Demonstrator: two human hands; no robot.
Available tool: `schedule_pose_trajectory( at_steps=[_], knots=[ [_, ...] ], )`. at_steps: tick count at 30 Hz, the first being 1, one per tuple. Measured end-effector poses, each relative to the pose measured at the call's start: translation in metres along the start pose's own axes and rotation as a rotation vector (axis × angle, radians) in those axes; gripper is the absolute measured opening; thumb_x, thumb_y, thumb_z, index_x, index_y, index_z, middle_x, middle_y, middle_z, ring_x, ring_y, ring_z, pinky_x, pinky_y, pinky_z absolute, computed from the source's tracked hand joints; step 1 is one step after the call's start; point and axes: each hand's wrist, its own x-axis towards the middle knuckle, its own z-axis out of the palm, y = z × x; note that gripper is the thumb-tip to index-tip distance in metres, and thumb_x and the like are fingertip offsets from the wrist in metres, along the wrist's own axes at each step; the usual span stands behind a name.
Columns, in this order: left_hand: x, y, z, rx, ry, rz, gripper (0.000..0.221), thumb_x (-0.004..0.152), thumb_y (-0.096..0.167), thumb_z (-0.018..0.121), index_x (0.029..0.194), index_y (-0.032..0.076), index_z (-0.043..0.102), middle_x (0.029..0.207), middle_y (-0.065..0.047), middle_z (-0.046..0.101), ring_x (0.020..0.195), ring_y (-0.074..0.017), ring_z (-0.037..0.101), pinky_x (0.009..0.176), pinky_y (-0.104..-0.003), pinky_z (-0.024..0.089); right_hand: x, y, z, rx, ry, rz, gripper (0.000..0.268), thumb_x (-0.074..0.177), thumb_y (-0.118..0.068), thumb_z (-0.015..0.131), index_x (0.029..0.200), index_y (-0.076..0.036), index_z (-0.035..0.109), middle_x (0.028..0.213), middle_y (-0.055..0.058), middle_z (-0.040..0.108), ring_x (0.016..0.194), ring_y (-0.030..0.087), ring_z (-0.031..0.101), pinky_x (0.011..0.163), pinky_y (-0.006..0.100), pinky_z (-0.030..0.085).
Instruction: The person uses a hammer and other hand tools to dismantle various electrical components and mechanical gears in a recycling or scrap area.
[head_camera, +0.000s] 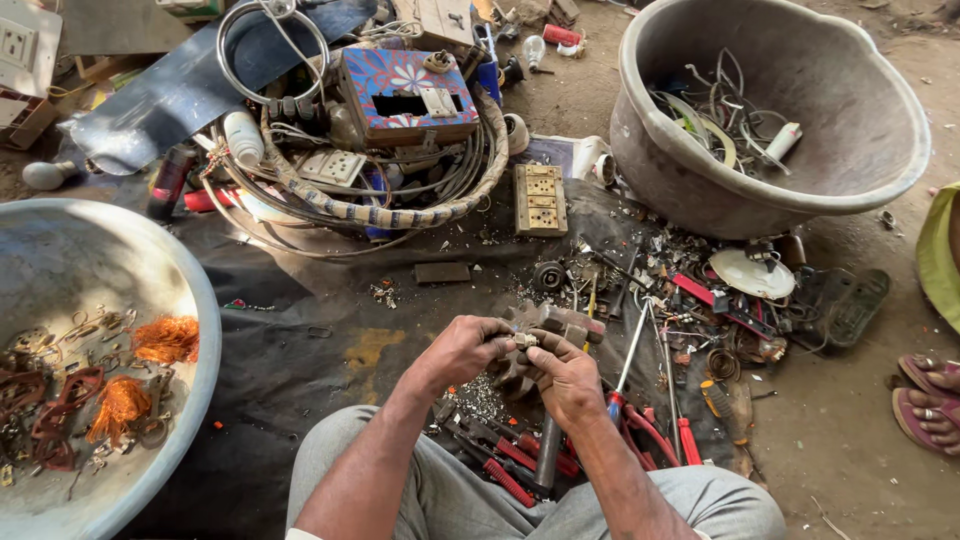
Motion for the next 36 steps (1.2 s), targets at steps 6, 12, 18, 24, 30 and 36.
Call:
schedule_pose_trajectory(
  at_steps=[6, 12, 18, 24, 30, 36],
  knots=[
    [0.010, -0.005, -0.003, -0.068, -0.084, -0.131, 0.029, 0.097, 0.026, 0.066, 0.109, 0.003, 0.077, 0.077, -0.009, 0.074, 0.068, -0.0124, 0.064, 0.063, -0.034, 0.054, 0.006, -0.003, 0.005, 0.050, 0.022, 0.034, 0.029, 0.085, 0.008, 0.063, 0.114, 0.008, 0.066, 0.102, 0.017, 0.075, 0.084, 0.027, 0.075, 0.079, 0.041, 0.064],
    [0.016, -0.020, -0.002, -0.356, -0.169, -0.208, 0.033, 0.102, 0.029, 0.063, 0.101, -0.002, 0.076, 0.078, -0.002, 0.070, 0.070, -0.0108, 0.061, 0.064, -0.031, 0.051, 0.005, -0.006, 0.005, 0.014, 0.004, 0.049, 0.019, 0.092, 0.003, 0.067, 0.110, 0.006, 0.069, 0.097, 0.016, 0.075, 0.078, 0.024, 0.073, 0.072, 0.039, 0.064],
    [0.013, -0.020, -0.009, -0.461, -0.249, -0.257, 0.036, 0.102, 0.032, 0.059, 0.096, 0.000, 0.075, 0.074, -0.004, 0.069, 0.062, -0.0123, 0.063, 0.058, -0.030, 0.051, 0.007, -0.003, 0.004, -0.046, -0.019, 0.002, 0.020, 0.092, 0.001, 0.067, 0.111, 0.008, 0.071, 0.095, 0.017, 0.075, 0.075, 0.024, 0.074, 0.067, 0.041, 0.066],
    [0.014, -0.015, -0.007, -0.654, -0.280, -0.254, 0.034, 0.105, 0.028, 0.058, 0.088, 0.000, 0.070, 0.065, 0.000, 0.057, 0.053, -0.0107, 0.055, 0.049, -0.028, 0.047, 0.007, -0.002, 0.004, 0.014, -0.013, -0.040, 0.018, 0.092, 0.002, 0.063, 0.109, 0.007, 0.069, 0.094, 0.020, 0.075, 0.075, 0.029, 0.076, 0.068, 0.045, 0.066],
    [0.012, -0.009, -0.013, -0.846, -0.296, -0.332, 0.032, 0.101, 0.026, 0.058, 0.086, 0.000, 0.070, 0.063, -0.003, 0.060, 0.050, -0.0140, 0.057, 0.049, -0.032, 0.054, 0.004, -0.011, 0.013, 0.226, -0.123, 0.086, 0.029, 0.094, -0.002, 0.051, 0.117, 0.010, 0.064, 0.103, 0.022, 0.073, 0.089, 0.032, 0.074, 0.085, 0.044, 0.062],
    [0.024, -0.020, -0.022, -0.517, -0.018, -0.401, 0.023, 0.094, 0.022, 0.066, 0.105, 0.004, 0.073, 0.071, -0.003, 0.070, 0.061, -0.0146, 0.065, 0.059, -0.032, 0.057, 0.012, -0.020, 0.023, 0.388, -0.039, 0.145, 0.040, 0.101, -0.023, 0.045, 0.118, 0.010, 0.059, 0.109, 0.024, 0.070, 0.104, 0.036, 0.070, 0.099, 0.050, 0.056]
  ],
)
